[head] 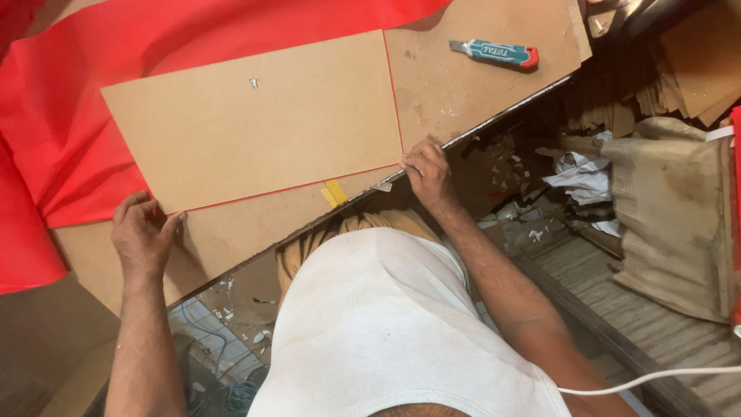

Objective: The person unrolls a roll of red paper across a workbench, aligns a rectangular cardboard sheet on top as a guide, and cuts the red paper along the cardboard edge using a utility knife. They reposition the cardboard and paper and continue cutting, then handle the cut piece.

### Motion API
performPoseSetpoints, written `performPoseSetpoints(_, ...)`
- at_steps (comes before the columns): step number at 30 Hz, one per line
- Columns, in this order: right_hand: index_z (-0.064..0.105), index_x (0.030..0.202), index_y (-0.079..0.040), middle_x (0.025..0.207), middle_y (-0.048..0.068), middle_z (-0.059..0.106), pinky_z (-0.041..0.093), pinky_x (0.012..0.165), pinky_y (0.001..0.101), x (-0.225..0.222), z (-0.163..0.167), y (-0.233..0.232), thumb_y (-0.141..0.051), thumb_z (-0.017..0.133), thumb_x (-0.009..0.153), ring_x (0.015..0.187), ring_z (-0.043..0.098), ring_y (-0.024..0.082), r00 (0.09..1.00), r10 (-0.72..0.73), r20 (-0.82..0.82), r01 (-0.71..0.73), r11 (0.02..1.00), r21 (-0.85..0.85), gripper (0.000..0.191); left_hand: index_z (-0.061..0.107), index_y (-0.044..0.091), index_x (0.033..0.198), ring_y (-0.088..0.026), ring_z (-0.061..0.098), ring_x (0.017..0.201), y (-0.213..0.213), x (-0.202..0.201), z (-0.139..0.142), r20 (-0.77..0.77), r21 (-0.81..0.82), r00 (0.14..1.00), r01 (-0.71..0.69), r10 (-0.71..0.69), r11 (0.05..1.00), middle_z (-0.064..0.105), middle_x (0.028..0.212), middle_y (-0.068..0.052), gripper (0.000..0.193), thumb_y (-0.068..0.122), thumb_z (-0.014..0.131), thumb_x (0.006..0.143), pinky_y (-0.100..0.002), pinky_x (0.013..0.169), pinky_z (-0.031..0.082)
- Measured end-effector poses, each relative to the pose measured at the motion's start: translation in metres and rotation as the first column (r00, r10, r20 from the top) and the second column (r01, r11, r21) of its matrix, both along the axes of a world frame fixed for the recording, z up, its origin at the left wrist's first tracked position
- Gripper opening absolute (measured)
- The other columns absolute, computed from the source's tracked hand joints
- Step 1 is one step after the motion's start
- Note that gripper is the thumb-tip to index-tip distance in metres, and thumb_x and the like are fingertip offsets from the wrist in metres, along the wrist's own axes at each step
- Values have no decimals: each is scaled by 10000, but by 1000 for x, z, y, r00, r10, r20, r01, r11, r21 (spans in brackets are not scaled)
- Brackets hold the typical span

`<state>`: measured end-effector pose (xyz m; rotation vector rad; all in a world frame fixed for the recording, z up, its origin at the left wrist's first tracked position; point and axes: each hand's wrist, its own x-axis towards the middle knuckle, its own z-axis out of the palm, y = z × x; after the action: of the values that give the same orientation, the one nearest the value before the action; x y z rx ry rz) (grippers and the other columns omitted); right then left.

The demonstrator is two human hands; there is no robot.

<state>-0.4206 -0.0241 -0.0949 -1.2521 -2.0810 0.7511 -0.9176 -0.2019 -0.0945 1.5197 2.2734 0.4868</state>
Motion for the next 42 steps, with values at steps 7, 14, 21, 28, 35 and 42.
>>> performPoseSetpoints(7, 683, 936, -21, 953, 96, 590, 496, 858, 429, -3, 1, -8, 23, 783, 861, 958, 588, 293, 997, -62, 46, 63, 998, -12, 132, 650, -36, 1135, -328, 624, 1260, 2, 0, 2, 24, -11, 1000, 3, -3, 1000, 614, 1412, -198, 453, 157, 932, 838, -396, 1043, 552)
performPoseSetpoints(14, 712, 957, -33, 982, 96, 630, 493, 842, 430, -12, 1, -19, 25, 780, 865, 950, 587, 306, 986, -146, 84, 143, 989, 31, 128, 638, -46, 1130, -351, 603, 1286, -3, -2, -4, -13, 64, 998, 61, -60, 996, 609, 1408, -214, 456, 122, 933, 825, -424, 1083, 528)
performPoseSetpoints(21, 747, 984, -27, 1019, 143, 631, 501, 852, 451, -33, -9, -30, -6, 787, 904, 987, 594, 347, 964, -234, 128, 233, 972, 25, 92, 644, -51, 1149, -360, 589, 1275, -10, -18, -14, 61, 152, 995, 69, -79, 986, 586, 1416, -223, 438, 137, 905, 851, -439, 1069, 525)
performPoseSetpoints(28, 742, 1014, -11, 1039, 145, 629, 515, 838, 441, -44, -12, -34, -3, 798, 907, 1003, 604, 338, 957, -267, 109, 262, 963, 57, 121, 669, -28, 1178, -375, 592, 1280, -17, -22, -16, 25, 138, 998, 55, -59, 989, 624, 1417, -192, 409, 157, 889, 887, -446, 1065, 517)
performPoseSetpoints(35, 763, 997, -8, 995, 131, 629, 522, 811, 417, -38, -4, -32, -15, 822, 881, 966, 615, 312, 938, -329, 108, 323, 944, 71, 131, 679, -16, 1233, -373, 564, 1297, -15, -8, -15, -36, 115, 997, 79, -75, 990, 619, 1446, -179, 425, 204, 875, 927, -456, 1070, 514)
performPoseSetpoints(42, 763, 1004, -5, 1002, 133, 639, 526, 839, 427, -41, -5, -31, 5, 812, 881, 998, 622, 325, 948, -303, 102, 295, 952, 79, 133, 673, -14, 1202, -377, 566, 1292, -17, -12, -18, -21, 128, 998, 65, -63, 990, 604, 1428, -191, 400, 186, 876, 922, -450, 1061, 521)
